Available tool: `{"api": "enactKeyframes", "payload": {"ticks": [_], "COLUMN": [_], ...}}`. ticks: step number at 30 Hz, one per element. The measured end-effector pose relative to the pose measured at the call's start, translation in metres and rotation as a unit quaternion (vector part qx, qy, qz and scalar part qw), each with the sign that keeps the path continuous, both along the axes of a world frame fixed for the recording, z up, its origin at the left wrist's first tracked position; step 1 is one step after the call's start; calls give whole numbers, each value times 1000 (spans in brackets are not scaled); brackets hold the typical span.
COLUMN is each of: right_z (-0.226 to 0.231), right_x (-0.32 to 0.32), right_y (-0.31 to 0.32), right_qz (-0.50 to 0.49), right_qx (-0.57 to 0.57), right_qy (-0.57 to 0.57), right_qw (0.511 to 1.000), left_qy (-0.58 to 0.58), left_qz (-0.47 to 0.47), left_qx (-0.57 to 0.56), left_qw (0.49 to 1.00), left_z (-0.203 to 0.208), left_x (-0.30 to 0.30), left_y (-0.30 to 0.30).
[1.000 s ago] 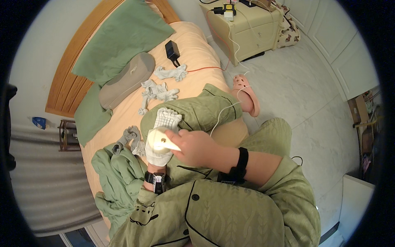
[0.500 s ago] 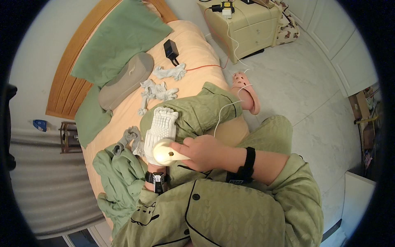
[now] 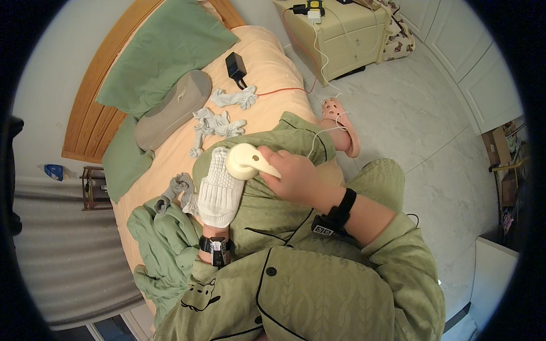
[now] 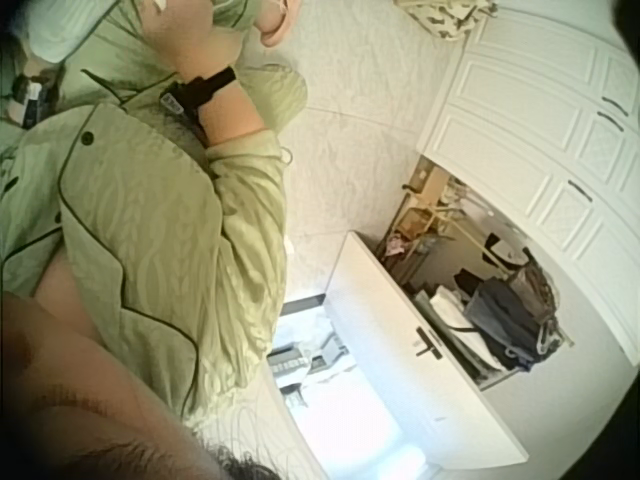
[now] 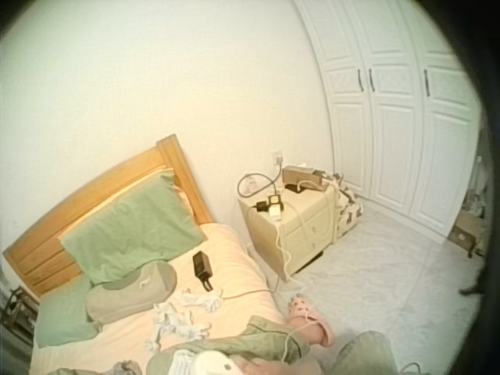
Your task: The person sits on a bed and uses a handheld electric fabric shaver to remove lint from white socks. They hold each sock in one hand and move the shaver over the surface, then place the cleaned sock on the bed and repeat with another sock.
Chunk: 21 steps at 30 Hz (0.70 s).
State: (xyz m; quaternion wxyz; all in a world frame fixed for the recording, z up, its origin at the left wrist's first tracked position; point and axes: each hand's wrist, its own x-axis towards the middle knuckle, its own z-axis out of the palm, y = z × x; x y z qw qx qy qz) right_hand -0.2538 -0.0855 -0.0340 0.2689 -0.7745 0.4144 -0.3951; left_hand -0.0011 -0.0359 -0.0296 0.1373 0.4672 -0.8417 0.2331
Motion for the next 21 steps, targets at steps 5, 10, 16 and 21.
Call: {"api": "enactKeyframes", "payload": {"ticks": [5, 10, 16, 21], "right_z": [3, 17, 35, 34], "right_x": [5, 7, 16, 21], "right_y": [-1, 25, 46, 41], "right_qz": [0, 70, 210, 192], "right_qx": [18, -16, -51, -76], "right_qy": [-32, 26, 31, 38], "right_qw": [999, 997, 976, 978], "left_qy": [-1, 73, 478, 767], "left_qz": [13, 11, 34, -152], "left_qx": [15, 54, 468, 498], "left_qw": [1000, 996, 743, 374], "left_z": [8, -3, -74, -88], "left_x": [-7, 1, 54, 56], "left_y": [-3, 4, 27, 26]}}
